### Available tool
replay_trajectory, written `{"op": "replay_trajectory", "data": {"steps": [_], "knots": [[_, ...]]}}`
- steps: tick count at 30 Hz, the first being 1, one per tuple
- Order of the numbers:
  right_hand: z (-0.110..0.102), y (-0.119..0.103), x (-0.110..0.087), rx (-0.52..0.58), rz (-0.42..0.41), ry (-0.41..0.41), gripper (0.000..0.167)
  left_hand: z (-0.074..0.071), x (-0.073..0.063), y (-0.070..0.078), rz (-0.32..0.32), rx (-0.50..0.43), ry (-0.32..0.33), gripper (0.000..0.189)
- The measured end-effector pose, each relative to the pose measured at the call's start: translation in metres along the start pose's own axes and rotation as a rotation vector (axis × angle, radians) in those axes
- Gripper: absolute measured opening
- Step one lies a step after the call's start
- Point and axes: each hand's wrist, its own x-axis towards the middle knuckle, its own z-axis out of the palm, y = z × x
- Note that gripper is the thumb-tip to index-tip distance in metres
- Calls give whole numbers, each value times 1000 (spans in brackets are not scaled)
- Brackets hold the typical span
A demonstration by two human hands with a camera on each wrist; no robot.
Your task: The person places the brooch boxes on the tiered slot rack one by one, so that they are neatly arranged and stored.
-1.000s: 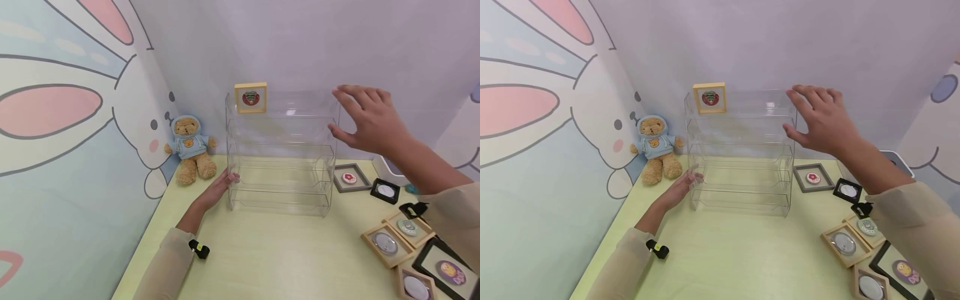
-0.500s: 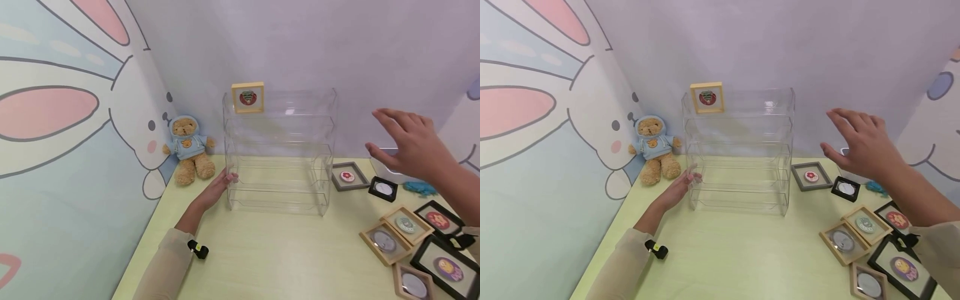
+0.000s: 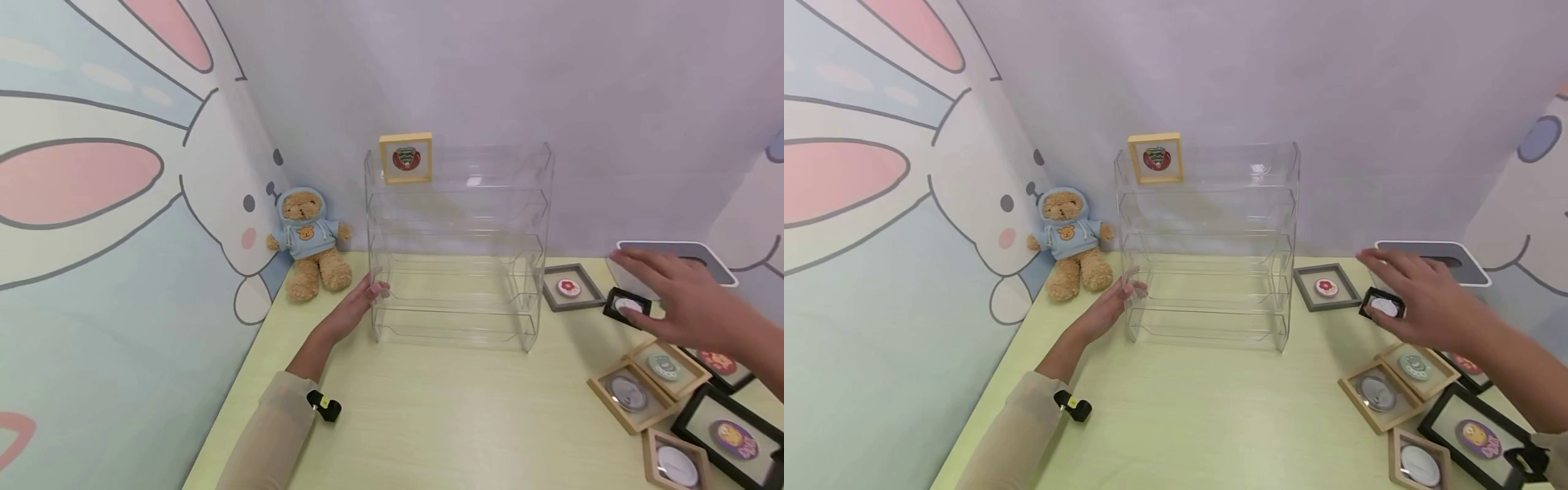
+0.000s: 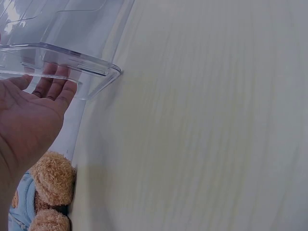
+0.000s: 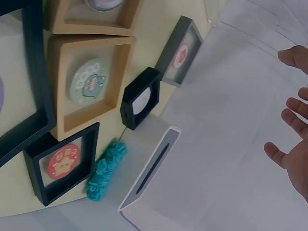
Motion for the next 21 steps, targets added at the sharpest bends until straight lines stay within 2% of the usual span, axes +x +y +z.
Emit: {"op": "replay_trajectory", "data": {"steps": [7, 9, 12, 17, 21], "knots": [[19, -12, -34, -5, -24, -156, 116, 1, 0, 0, 9, -5, 10, 79], [25, -16, -44, -2, -27, -173, 112, 1, 0, 0, 12, -7, 5, 79], [31, -24, -59, 25, 14, -226, 106, 1, 0, 0, 11, -3, -1, 79], [39, -35, -77, 59, 73, -371, 95, 1, 0, 0, 10, 7, 4, 82], [44, -38, -87, 93, 123, -479, 96, 1, 0, 1, 16, 0, 3, 83]]}}
